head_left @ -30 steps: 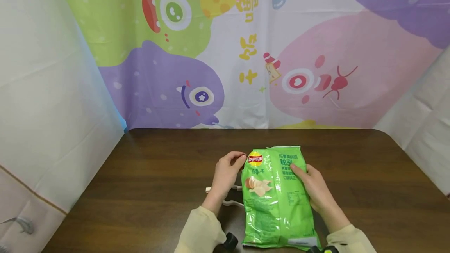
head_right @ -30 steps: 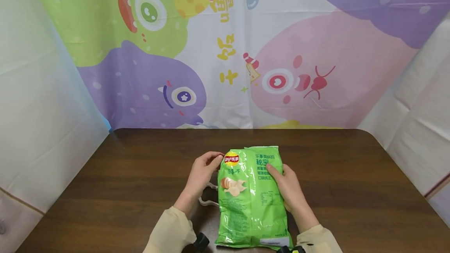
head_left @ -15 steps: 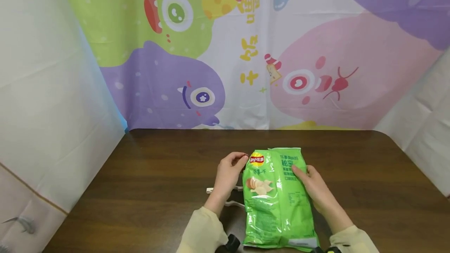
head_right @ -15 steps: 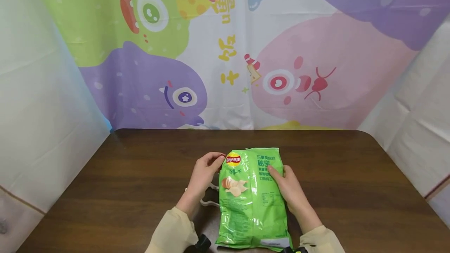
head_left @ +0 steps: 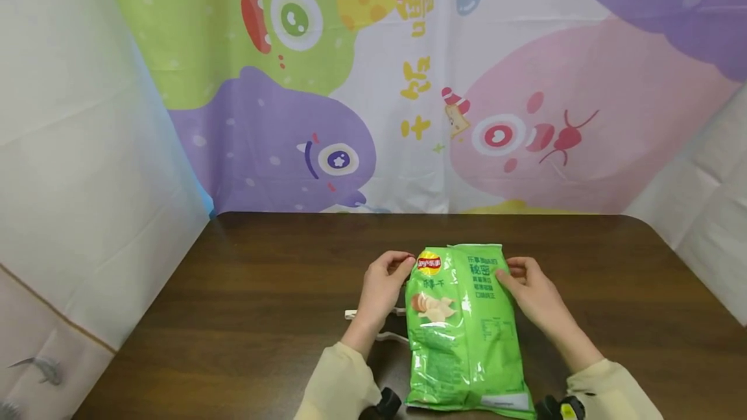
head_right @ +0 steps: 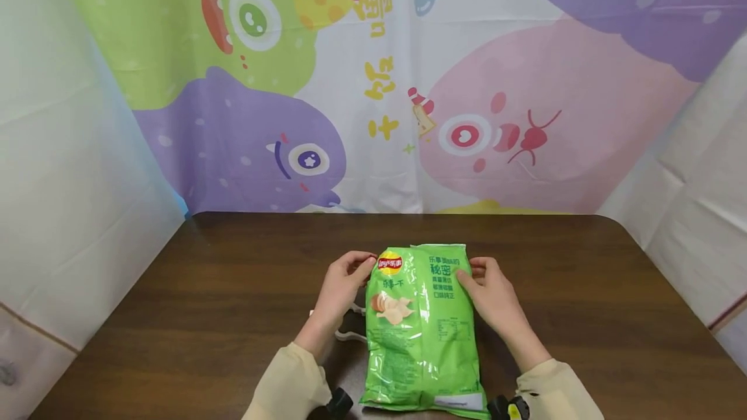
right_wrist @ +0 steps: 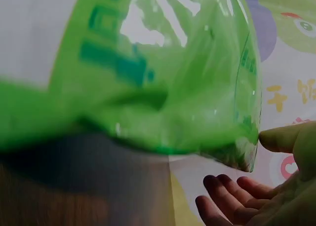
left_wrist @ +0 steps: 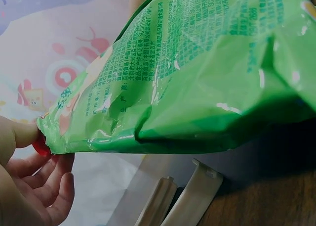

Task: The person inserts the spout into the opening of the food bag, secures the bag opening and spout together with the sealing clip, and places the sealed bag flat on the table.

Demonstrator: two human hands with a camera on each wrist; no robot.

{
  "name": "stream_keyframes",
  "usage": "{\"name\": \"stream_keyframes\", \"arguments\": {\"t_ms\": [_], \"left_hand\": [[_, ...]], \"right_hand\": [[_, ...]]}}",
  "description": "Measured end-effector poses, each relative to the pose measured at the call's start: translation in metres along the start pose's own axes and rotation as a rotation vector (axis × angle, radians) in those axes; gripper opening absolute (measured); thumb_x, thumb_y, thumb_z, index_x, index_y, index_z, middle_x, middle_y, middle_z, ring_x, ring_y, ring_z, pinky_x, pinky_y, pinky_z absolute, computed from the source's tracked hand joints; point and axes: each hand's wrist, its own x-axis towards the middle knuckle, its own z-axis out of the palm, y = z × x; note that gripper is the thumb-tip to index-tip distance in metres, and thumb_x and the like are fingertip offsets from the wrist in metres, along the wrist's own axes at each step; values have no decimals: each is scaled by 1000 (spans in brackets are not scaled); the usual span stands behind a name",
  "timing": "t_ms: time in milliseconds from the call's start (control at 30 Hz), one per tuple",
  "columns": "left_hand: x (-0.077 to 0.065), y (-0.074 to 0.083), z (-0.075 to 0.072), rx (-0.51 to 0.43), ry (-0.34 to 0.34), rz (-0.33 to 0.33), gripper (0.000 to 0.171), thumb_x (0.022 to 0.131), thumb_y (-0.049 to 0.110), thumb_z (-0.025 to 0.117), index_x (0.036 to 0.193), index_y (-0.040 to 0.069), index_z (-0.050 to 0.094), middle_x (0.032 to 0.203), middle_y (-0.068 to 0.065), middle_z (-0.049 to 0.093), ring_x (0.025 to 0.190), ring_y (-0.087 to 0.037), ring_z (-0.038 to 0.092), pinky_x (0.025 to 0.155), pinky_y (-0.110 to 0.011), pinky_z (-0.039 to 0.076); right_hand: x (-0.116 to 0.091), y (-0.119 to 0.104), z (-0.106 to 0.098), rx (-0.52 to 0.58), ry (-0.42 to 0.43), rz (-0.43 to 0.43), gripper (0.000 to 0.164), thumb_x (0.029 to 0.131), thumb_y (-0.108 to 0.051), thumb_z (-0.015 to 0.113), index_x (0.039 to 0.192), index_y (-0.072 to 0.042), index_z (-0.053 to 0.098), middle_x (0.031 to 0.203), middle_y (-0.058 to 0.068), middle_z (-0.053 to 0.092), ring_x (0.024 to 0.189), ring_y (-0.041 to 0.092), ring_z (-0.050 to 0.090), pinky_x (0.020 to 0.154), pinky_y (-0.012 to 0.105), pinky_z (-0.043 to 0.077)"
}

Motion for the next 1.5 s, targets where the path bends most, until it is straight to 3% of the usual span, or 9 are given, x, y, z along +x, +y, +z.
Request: {"name": "stream_keyframes", "arguments": {"t_ms": [167, 300, 500, 767, 1033, 1167, 1333, 1500], "left_hand": [[0, 0, 1, 3, -3, 0, 25, 88, 24, 59, 102, 4, 64, 96, -8, 64, 83, -14, 56, 72, -27, 48], [0, 0, 1, -2, -1, -4, 25, 89, 24, 58, 103, 4, 64, 96, -9, 63, 83, -14, 55, 71, -27, 48], [0, 1, 2, -28, -10, -7, 27, 90, 25, 57, 105, 4, 63, 96, -9, 63, 82, -14, 55, 72, -31, 50], [-1, 1, 1, -50, 1, 22, 27, 89, 23, 58, 105, 2, 63, 96, -11, 62, 81, -14, 55, 74, -31, 49], [-2, 2, 4, -55, -32, 13, 28, 90, 25, 57, 106, 3, 63, 96, -11, 62, 82, -14, 55, 75, -33, 49], [-2, 3, 5, -51, -35, 14, 28, 90, 25, 57, 105, 3, 63, 97, -10, 63, 82, -13, 55, 74, -31, 49], [-1, 4, 5, -56, -42, 25, 28, 90, 25, 57, 105, 3, 63, 95, -11, 63, 80, -12, 55, 72, -30, 49], [-2, 4, 4, -75, -63, 25, 28, 90, 25, 56, 107, 3, 62, 97, -11, 63, 82, -13, 55, 73, -33, 49]], "right_hand": [[4, 1, -5, -100, -9, -98, 68, 93, -44, 42, 136, 6, 24, 131, 29, 37, 118, 42, 40, 89, 51, 39], [8, -3, -5, -177, 42, -188, 66, 94, -40, 44, 137, 5, 26, 134, 27, 33, 121, 43, 36, 90, 55, 36], [16, -14, -1, -246, 115, -307, 53, 93, -29, 48, 135, 1, 35, 134, 22, 38, 122, 40, 36, 94, 55, 32], [26, -30, 4, -280, 90, -428, 41, 92, -24, 52, 127, -2, 48, 127, 18, 50, 122, 36, 38, 98, 52, 30], [31, -38, 8, -358, 98, -473, 38, 90, -29, 56, 120, -7, 55, 119, 12, 58, 117, 32, 47, 105, 57, 4], [36, -44, 11, -354, 47, -482, 41, 89, -36, 56, 120, -9, 55, 119, 10, 59, 116, 30, 48, 105, 52, 16], [38, -55, 13, -362, -15, -468, 48, 86, -46, 56, 122, -14, 55, 117, 6, 60, 110, 26, 54, 90, 47, 41], [41, -64, 14, -375, -84, -449, 45, 87, -46, 54, 121, -15, 55, 111, 3, 63, 103, 23, 58, 85, 44, 44]]}}
